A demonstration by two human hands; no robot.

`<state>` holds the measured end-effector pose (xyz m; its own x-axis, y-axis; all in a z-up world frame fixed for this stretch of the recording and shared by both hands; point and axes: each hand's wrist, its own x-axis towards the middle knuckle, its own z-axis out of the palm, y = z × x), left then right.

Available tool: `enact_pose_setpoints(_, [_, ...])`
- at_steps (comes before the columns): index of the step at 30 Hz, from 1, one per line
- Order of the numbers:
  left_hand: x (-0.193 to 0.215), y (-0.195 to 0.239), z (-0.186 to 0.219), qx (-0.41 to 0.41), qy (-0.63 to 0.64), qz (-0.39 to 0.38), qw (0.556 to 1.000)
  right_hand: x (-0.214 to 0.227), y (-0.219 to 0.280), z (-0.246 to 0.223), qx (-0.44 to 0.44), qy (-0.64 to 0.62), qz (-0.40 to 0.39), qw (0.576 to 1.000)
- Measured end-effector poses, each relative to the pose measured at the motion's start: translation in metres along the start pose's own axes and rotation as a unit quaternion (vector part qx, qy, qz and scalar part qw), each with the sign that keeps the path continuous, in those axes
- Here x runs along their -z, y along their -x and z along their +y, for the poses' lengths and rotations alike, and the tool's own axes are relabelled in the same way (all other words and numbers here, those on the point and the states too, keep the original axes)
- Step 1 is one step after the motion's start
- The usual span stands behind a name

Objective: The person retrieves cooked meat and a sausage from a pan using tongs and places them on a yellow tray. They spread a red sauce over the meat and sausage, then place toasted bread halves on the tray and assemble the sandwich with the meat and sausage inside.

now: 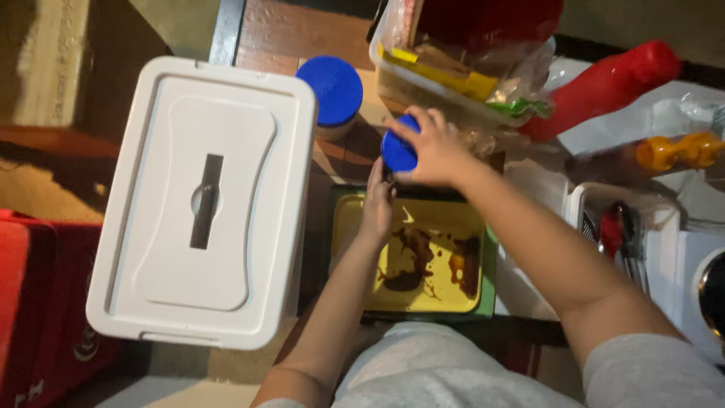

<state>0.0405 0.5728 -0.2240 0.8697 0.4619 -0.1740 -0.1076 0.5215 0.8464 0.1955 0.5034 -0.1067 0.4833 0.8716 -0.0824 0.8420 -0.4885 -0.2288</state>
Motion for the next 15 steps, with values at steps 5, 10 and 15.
enact_pose_setpoints(5, [0.001,-0.003,-0.011,0.018,-0.047,0.024,0.998,0.005,0.003,-0.006,0.024,0.031,0.006,0.999])
enact_pose_setpoints(10, [0.000,0.004,-0.014,-0.023,-0.016,0.013,1.000,0.004,0.004,-0.014,-0.007,0.050,-0.011,0.999])
enact_pose_setpoints(15, [0.000,-0.001,-0.019,-0.040,-0.056,0.014,0.997,0.001,0.006,-0.009,0.005,0.028,0.003,1.000])
